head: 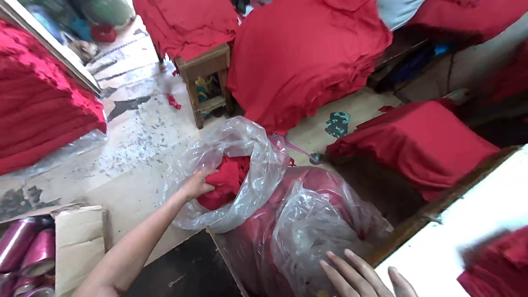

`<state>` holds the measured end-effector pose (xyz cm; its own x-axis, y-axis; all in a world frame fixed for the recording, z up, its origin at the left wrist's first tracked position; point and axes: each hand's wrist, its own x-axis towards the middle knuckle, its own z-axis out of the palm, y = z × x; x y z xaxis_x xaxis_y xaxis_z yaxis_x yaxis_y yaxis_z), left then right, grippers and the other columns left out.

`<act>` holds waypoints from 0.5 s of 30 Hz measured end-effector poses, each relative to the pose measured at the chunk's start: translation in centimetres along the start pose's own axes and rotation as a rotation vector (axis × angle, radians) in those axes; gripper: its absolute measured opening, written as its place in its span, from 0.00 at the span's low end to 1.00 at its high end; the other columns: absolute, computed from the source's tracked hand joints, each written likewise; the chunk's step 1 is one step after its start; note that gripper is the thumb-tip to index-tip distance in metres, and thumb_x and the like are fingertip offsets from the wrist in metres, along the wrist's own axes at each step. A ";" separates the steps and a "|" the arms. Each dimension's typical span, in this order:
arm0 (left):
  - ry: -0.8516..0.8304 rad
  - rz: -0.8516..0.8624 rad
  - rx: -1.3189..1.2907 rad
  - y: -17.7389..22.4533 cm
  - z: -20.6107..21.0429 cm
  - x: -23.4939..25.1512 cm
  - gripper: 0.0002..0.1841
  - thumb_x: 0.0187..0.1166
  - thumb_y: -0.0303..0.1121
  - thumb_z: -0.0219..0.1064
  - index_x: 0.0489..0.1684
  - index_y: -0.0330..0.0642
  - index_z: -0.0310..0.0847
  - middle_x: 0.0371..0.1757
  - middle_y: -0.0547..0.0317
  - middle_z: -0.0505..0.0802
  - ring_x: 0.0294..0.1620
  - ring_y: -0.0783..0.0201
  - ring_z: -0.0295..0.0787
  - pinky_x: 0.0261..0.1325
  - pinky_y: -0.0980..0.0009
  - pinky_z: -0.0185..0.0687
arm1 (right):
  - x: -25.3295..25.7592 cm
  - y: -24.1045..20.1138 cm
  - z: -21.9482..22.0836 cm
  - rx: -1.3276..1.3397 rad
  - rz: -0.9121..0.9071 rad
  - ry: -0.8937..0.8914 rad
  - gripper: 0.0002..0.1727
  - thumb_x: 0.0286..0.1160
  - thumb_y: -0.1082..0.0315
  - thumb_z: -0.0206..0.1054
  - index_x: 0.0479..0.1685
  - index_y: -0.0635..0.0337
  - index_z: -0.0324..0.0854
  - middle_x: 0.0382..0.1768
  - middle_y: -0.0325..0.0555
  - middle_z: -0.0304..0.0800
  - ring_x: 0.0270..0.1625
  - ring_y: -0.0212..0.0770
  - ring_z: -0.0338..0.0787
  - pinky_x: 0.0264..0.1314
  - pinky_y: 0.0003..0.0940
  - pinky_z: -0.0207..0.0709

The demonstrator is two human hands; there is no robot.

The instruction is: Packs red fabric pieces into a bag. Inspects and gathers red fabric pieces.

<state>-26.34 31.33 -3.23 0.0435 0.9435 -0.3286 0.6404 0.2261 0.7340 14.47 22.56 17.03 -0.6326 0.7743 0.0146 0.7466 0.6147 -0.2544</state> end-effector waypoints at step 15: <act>0.241 0.299 -0.258 26.6 -11.0 -14.8 0.19 0.64 0.17 0.75 0.54 0.41 0.85 0.38 0.60 0.93 0.29 0.72 0.87 0.30 0.75 0.82 | -1.0 1.1 2.2 0.226 -0.081 0.481 0.56 0.64 0.25 0.65 0.85 0.62 0.68 0.83 0.52 0.75 0.84 0.49 0.74 0.85 0.68 0.56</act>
<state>-18.39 26.04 27.72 -0.0019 0.9989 0.0459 0.4138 -0.0410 0.9094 15.51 22.12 14.56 -0.4812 0.7394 0.4708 0.6025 0.6691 -0.4351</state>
